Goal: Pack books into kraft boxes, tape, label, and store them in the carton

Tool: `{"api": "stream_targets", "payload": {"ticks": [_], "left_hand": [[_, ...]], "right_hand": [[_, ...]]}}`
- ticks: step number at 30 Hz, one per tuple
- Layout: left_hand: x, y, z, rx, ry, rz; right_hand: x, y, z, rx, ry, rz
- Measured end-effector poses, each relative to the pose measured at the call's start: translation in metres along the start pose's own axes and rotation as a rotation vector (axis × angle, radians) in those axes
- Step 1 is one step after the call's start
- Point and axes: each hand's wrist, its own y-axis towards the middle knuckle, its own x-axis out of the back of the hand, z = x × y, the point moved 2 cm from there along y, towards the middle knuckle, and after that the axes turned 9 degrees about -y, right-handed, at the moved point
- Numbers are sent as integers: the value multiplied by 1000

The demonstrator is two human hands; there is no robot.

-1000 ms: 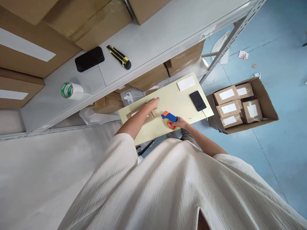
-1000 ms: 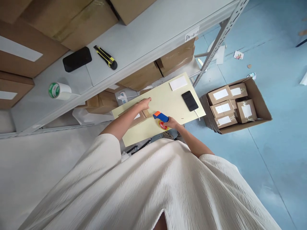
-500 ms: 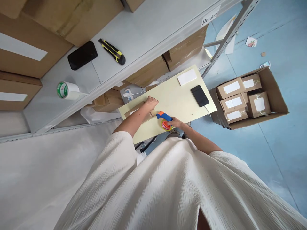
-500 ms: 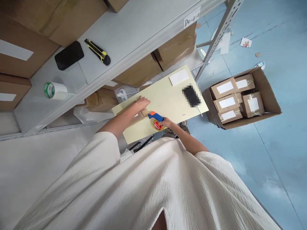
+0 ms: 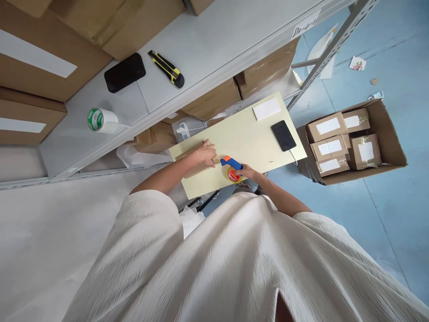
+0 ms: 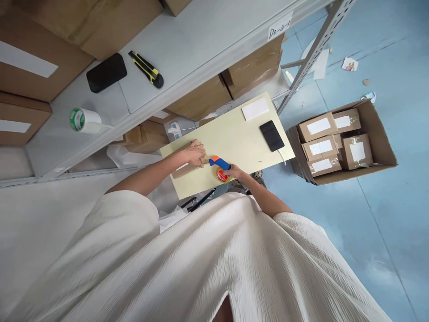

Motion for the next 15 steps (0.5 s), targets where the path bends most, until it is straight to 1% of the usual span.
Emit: {"api": "stream_targets", "payload": {"ticks": [2,5,7,10,15], "left_hand": [[-1,-15,2,-18,-4,-38],[-5,-36,2,-50,-74,-180],[-10,-44,0,-65,-114,-221],[-16,-44,-6,-4,-150,-248],[-15,-29,-16,143,-187,-413]], "right_hand": [[2,3,2,-2,-29,-19],[5,4,7,2,-41,-34],[8,2,13,3,-31,-40],[12,-4,23,4,-35,-39],[22,-9,38,17,-89,-69]]}}
